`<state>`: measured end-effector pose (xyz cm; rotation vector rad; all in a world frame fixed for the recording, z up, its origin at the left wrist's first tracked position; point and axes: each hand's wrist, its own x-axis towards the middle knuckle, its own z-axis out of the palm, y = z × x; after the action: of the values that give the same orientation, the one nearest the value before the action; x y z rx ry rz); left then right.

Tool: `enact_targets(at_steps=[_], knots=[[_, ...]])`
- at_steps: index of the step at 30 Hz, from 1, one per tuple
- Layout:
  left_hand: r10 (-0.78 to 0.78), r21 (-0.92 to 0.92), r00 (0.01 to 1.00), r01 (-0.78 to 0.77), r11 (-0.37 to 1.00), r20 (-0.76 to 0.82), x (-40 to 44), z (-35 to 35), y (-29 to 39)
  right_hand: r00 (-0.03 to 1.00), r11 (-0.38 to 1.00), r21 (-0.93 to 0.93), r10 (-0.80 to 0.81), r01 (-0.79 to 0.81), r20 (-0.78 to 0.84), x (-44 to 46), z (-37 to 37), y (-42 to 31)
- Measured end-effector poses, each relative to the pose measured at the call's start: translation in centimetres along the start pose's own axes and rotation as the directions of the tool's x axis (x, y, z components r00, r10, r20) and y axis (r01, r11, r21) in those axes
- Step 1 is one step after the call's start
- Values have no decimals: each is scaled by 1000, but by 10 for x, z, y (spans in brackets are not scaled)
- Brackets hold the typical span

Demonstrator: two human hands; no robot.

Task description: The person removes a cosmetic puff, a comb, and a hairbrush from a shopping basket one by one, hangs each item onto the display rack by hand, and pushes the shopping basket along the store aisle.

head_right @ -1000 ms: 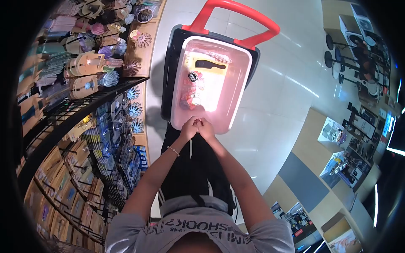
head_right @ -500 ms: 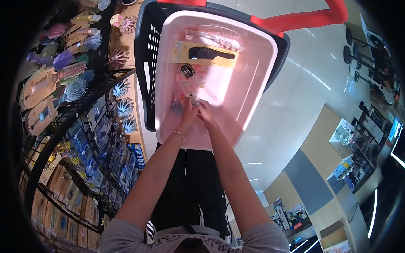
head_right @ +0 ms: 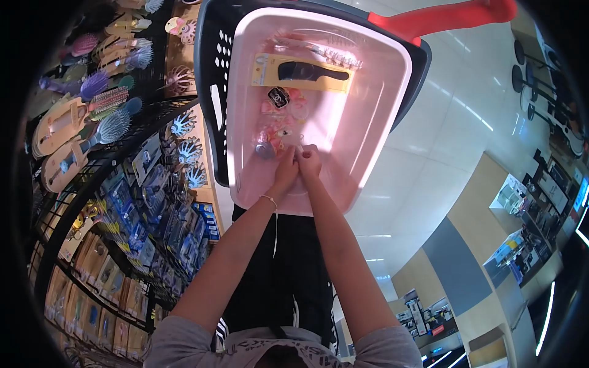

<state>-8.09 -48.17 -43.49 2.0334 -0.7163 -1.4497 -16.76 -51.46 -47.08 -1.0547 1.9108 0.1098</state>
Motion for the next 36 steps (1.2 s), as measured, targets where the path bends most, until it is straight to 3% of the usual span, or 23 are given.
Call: enact_targets(at_steps=[3,4,6,8,11,15,17,18,20,21,22,24,26,30,36], knots=[[32,48,996,-36,998,86,-4,0,7,995,1000,-30,-5,2,-101,-1,-10,5],[-30,78,990,20,997,138,-7,-3,15,995,1000,-28,-6,3,-104,0,-13,10],[-87,113,978,66,991,188,-12,-6,28,995,979,180,99,-92,-29,-2,-19,13],[-174,119,965,152,981,197,-24,-5,39,997,986,166,33,-20,-71,-14,-25,11],[-92,31,994,91,995,56,-44,-2,46,995,982,181,-42,57,-85,-43,-42,-10],[39,110,999,-40,993,7,-65,-17,56,984,972,169,-147,164,-105,-71,-55,-13],[35,152,986,-60,987,162,-79,-35,71,991,974,189,-109,122,-78,-101,-76,-33],[45,154,986,-70,986,158,-86,-40,72,990,972,195,-117,131,-83,-110,-81,-33],[220,234,964,-250,939,147,-98,-47,72,991,952,277,-137,132,-1,-123,-91,-28],[234,235,962,-262,936,141,-105,-56,82,990,955,273,-136,119,45,-131,-96,-28],[204,225,961,-244,943,187,-113,-64,91,988,952,276,-148,132,38,-136,-100,-29],[168,213,958,-219,952,231,-136,-78,101,966,904,420,-176,82,190,-153,-106,-22],[260,256,949,-300,919,179,-155,-88,104,947,914,379,-238,144,214,-163,-112,-18],[305,277,935,-346,897,183,-181,-100,101,915,952,302,-158,42,371,-200,-137,-44],[243,209,893,-339,917,380,-196,-137,140,874,929,367,-142,-44,465,-242,-174,-58]])
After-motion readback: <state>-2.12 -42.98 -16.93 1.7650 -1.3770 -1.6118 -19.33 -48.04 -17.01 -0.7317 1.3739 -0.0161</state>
